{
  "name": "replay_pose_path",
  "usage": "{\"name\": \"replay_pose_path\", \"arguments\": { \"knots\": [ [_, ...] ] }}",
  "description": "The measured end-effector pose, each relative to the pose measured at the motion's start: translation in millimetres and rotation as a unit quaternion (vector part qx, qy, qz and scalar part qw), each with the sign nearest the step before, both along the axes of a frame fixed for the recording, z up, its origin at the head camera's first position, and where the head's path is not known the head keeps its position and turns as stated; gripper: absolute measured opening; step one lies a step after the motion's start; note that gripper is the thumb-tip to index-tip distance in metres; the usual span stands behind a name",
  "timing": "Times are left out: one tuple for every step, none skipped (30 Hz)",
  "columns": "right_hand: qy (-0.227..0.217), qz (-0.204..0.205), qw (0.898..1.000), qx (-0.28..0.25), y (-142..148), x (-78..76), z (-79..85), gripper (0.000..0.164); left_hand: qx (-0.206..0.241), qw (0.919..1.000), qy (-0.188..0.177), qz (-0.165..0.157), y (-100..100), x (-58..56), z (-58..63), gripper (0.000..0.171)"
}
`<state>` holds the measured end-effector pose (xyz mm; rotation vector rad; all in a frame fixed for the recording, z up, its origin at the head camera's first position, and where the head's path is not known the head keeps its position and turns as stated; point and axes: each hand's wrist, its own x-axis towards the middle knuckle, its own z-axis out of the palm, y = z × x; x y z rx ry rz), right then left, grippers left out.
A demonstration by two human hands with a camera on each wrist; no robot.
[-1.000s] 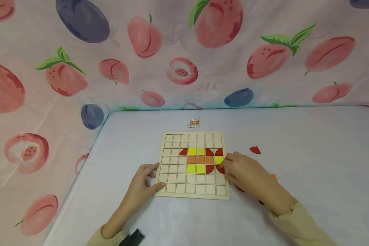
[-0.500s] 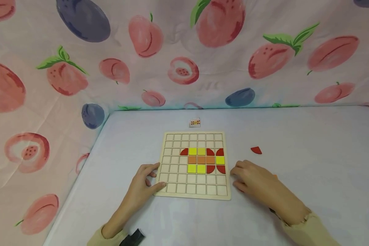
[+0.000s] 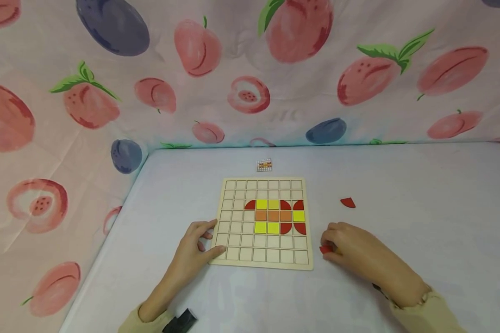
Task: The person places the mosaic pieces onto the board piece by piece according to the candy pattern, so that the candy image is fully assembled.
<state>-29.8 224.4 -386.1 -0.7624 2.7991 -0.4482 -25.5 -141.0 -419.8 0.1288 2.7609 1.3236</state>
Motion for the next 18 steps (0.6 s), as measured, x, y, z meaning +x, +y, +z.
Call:
{"name": "replay_pose_path", "arguments": {
  "knots": [
    [-0.004, -0.002, 1.0, -0.004, 0.2, 0.0, -0.2, 0.019, 0.0, 1.0, 0.001, 0.0, 0.1, 0.1, 0.1, 0.066],
    [-0.008, -0.002, 1.0, -0.007, 0.2, 0.0, -0.3, 0.019, 0.0, 1.0, 0.001, 0.0, 0.1, 0.1, 0.1, 0.066],
    [-0.01, -0.002, 1.0, -0.009, 0.2, 0.0, -0.4, 0.018, 0.0, 1.0, 0.001, 0.0, 0.1, 0.2, 0.1, 0.066],
    [-0.011, -0.002, 1.0, -0.01, 0.1, 0.0, -0.5, 0.018, 0.0, 1.0, 0.001, 0.0, 0.1, 0.2, 0.2, 0.066],
    [-0.014, -0.002, 1.0, -0.011, 0.0, 0.0, -0.7, 0.018, 0.0, 1.0, 0.001, 0.0, 0.1, 0.3, 0.2, 0.066],
    [-0.015, -0.002, 1.0, -0.013, -0.1, 0.0, -0.7, 0.018, 0.001, 1.0, 0.0, 0.0, 0.1, 0.2, 0.2, 0.066],
    [-0.015, -0.001, 1.0, -0.013, -0.2, 0.0, -0.7, 0.019, 0.0, 1.0, 0.0, 0.0, 0.2, 0.1, 0.3, 0.066],
    [-0.014, 0.0, 1.0, -0.014, -0.3, 0.1, -0.6, 0.019, 0.001, 1.0, -0.001, 0.0, 0.2, 0.1, 0.5, 0.066],
    [-0.014, 0.001, 1.0, -0.014, -0.4, 0.0, -0.6, 0.019, 0.0, 1.0, -0.002, 0.0, 0.3, 0.0, 0.6, 0.066],
    [-0.013, 0.001, 1.0, -0.013, -0.7, 0.0, -0.6, 0.02, 0.0, 1.0, -0.002, 0.0, 0.3, -0.1, 0.7, 0.066],
    [-0.014, 0.001, 1.0, -0.012, -0.7, -0.3, -0.6, 0.02, -0.001, 1.0, -0.003, 0.001, 0.3, -0.1, 0.7, 0.066],
    [-0.014, 0.001, 1.0, -0.012, -0.7, -0.6, -0.6, 0.021, -0.001, 1.0, -0.003, 0.001, 0.3, -0.1, 0.8, 0.066],
    [-0.015, -0.001, 1.0, -0.01, -1.2, -0.9, -0.4, 0.022, -0.001, 1.0, -0.004, 0.002, 0.4, -0.1, 0.8, 0.066],
    [-0.016, -0.002, 1.0, -0.01, -1.9, -1.1, -0.2, 0.022, -0.001, 1.0, -0.005, 0.002, 0.4, -0.2, 0.8, 0.066],
    [-0.018, -0.005, 1.0, -0.011, -2.6, -1.3, 0.1, 0.023, -0.001, 1.0, -0.005, 0.003, 0.3, -0.2, 0.7, 0.066],
    [-0.02, -0.008, 1.0, -0.013, -3.2, -1.6, 0.5, 0.024, -0.001, 1.0, -0.005, 0.003, 0.4, -0.2, 0.7, 0.066],
    [-0.023, -0.01, 1.0, -0.017, -3.9, -1.8, 0.8, 0.024, -0.002, 1.0, -0.005, 0.003, 0.4, -0.2, 0.6, 0.066],
    [-0.025, -0.013, 0.999, -0.02, -4.9, -1.9, 1.4, 0.025, -0.002, 1.0, -0.006, 0.003, 0.4, -0.2, 0.6, 0.066]
  ]
}}
